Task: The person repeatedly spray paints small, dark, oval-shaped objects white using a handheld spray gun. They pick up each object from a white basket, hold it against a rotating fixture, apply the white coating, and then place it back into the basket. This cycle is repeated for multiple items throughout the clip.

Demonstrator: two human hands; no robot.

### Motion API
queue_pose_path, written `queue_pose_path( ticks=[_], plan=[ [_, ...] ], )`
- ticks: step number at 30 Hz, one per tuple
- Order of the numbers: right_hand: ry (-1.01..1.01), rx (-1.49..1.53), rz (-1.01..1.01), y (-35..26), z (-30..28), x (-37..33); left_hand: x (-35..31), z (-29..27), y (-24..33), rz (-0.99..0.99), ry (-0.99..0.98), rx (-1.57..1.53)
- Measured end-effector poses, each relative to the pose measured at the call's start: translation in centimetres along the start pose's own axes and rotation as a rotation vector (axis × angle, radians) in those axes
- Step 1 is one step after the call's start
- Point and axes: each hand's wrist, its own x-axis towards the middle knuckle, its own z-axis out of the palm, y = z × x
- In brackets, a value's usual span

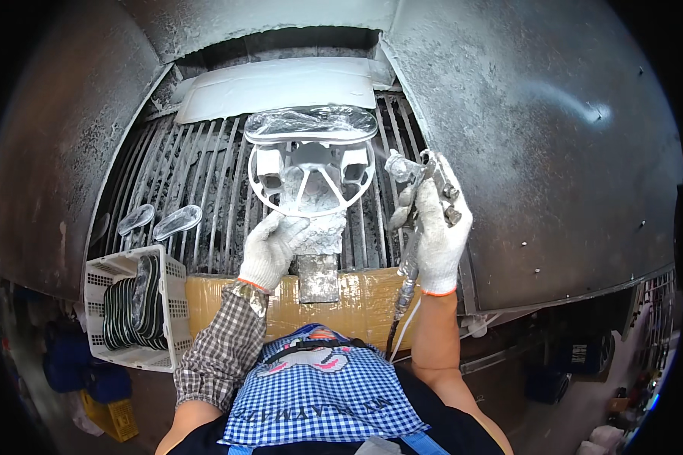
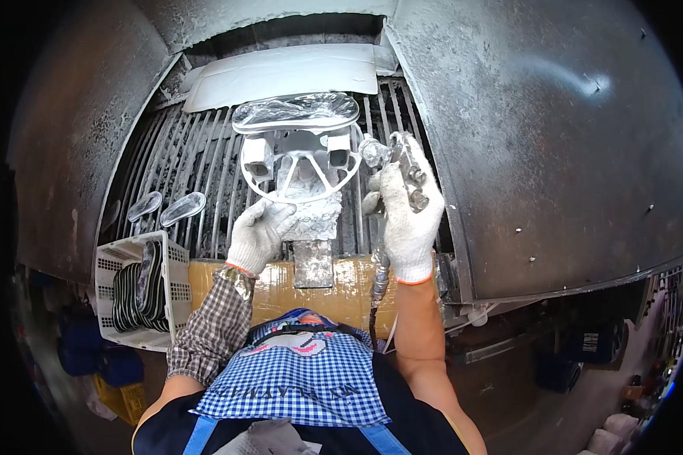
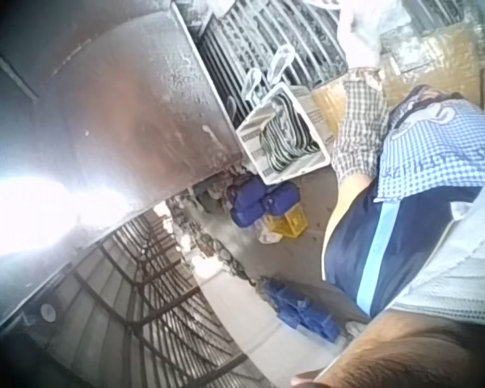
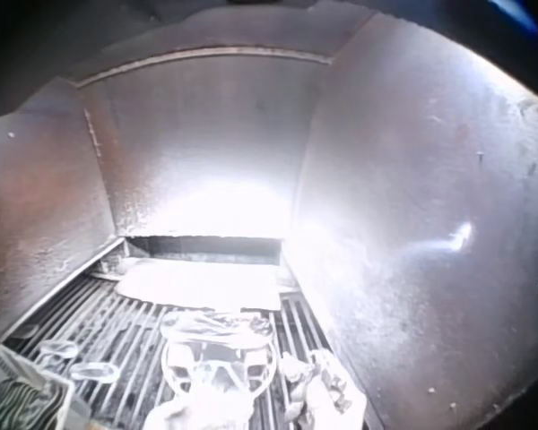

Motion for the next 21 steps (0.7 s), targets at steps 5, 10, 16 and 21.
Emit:
queue_pose_path(
  ticks=[5,10,16,21],
  plan=[
    [0.067,-0.029,-0.023,-1.4,-0.2,0.0,-0.2,-0.8,1.2,0.041,-0.031,0.009],
    [0.04,-0.086,-0.012,-2.2,-1.4,-1.3,-0.2,-1.5,3.1,0.074,-0.045,-0.005],
    [0.038,-0.06,0.048,-3.3,-1.2,-2.9,-0.4,-1.5,2.2,0.13,0.011,0.058],
    [-0.01,-0.083,0.092,-3.7,-1.1,-3.9,-1.1,-0.3,-1.0,0.007,-0.028,0.087]
  ],
)
